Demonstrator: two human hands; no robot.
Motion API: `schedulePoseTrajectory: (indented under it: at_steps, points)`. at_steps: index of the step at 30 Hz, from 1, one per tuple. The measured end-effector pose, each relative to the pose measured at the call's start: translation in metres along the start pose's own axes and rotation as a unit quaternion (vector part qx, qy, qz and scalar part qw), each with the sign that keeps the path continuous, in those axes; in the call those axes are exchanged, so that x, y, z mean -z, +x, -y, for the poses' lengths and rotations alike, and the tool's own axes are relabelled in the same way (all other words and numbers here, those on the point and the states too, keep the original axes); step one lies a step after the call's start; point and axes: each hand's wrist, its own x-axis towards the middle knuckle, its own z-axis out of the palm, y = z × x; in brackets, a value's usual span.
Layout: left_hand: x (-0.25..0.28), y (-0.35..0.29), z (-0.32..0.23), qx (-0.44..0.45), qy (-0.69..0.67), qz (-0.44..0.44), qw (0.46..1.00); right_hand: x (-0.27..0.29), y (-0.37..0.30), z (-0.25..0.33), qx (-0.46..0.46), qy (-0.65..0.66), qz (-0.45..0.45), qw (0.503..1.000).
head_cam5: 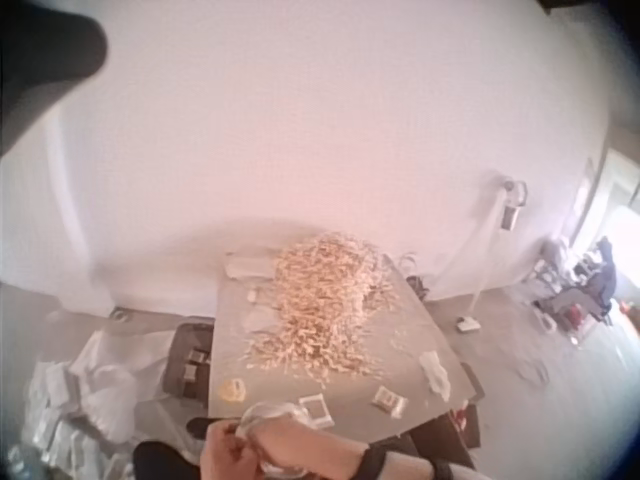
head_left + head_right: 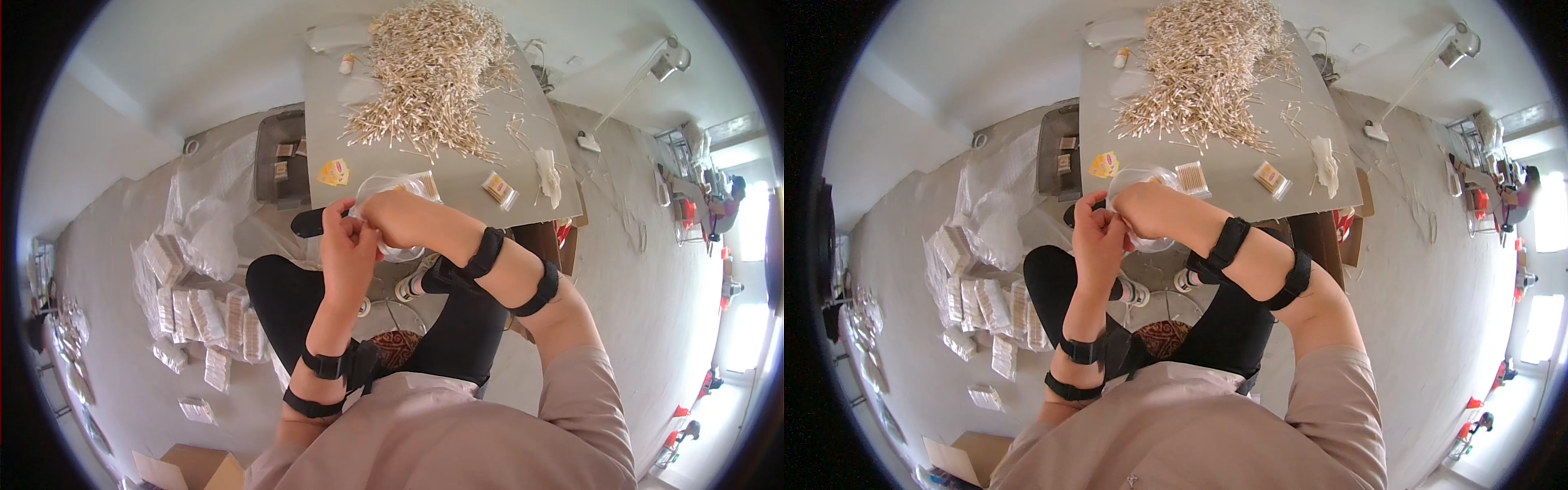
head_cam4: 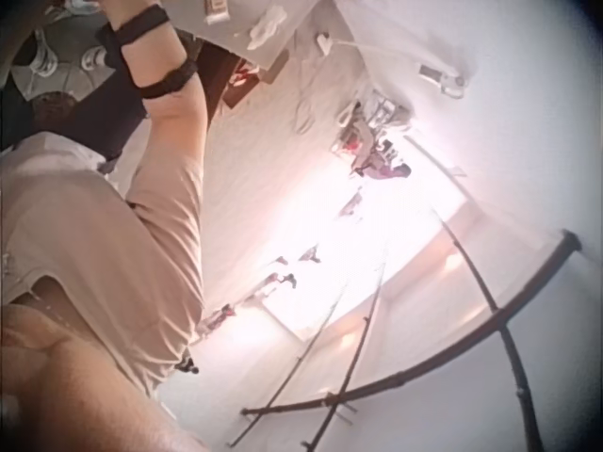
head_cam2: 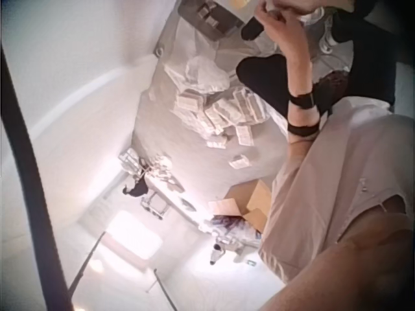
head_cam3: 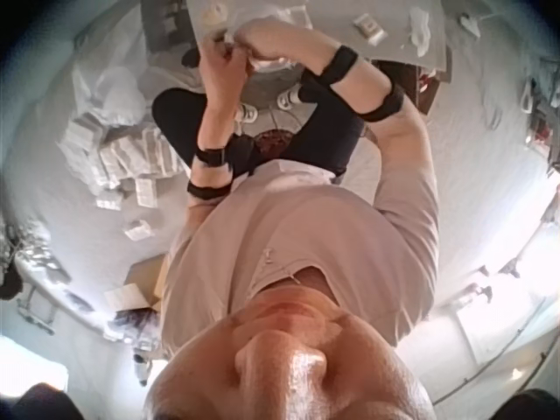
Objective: The person packs cotton swabs into a plastic bag, seals it, and places it into a bin. They then separate a small plastic bag from a stack and insert a yellow packet into it.
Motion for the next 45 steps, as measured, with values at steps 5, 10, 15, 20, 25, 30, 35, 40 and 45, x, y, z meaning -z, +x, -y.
schedulePoseTrajectory:
  at_steps: [5,10,15,20,25,30,35,40,45]
  points:
    - [0.012,0.001,-0.01,0.008,0.051,-0.012,0.999,0.066,-0.045,-0.017,-0.082,0.415,-0.064,0.904]
    - [0.007,0.002,-0.025,-0.228,0.288,-0.06,0.928,0.001,-0.033,-0.135,-0.208,0.164,-0.237,0.935]
    - [-0.018,0.015,-0.047,-0.345,0.372,0.15,0.849,-0.074,-0.006,-0.144,-0.43,0.043,-0.129,0.892]
    - [-0.02,0.035,-0.027,-0.365,0.526,0.228,0.734,-0.1,0.005,-0.135,-0.46,0.115,-0.192,0.859]
    - [-0.027,0.035,-0.03,-0.31,0.611,0.24,0.688,-0.108,-0.017,-0.158,-0.412,0.21,-0.276,0.843]
    - [-0.022,0.033,-0.034,-0.252,0.618,0.242,0.704,-0.053,-0.064,-0.12,-0.316,0.269,-0.424,0.805]
    - [-0.012,0.027,-0.025,-0.299,0.578,0.217,0.728,0.007,-0.09,-0.02,-0.091,0.484,-0.512,0.704]
    - [0.001,0.016,-0.045,-0.299,0.519,0.245,0.763,0.007,-0.079,0.0,-0.045,0.051,-0.441,0.895]
    - [0.001,0.021,-0.032,-0.315,0.428,-0.037,0.846,0.001,-0.066,0.022,0.038,-0.111,-0.352,0.929]
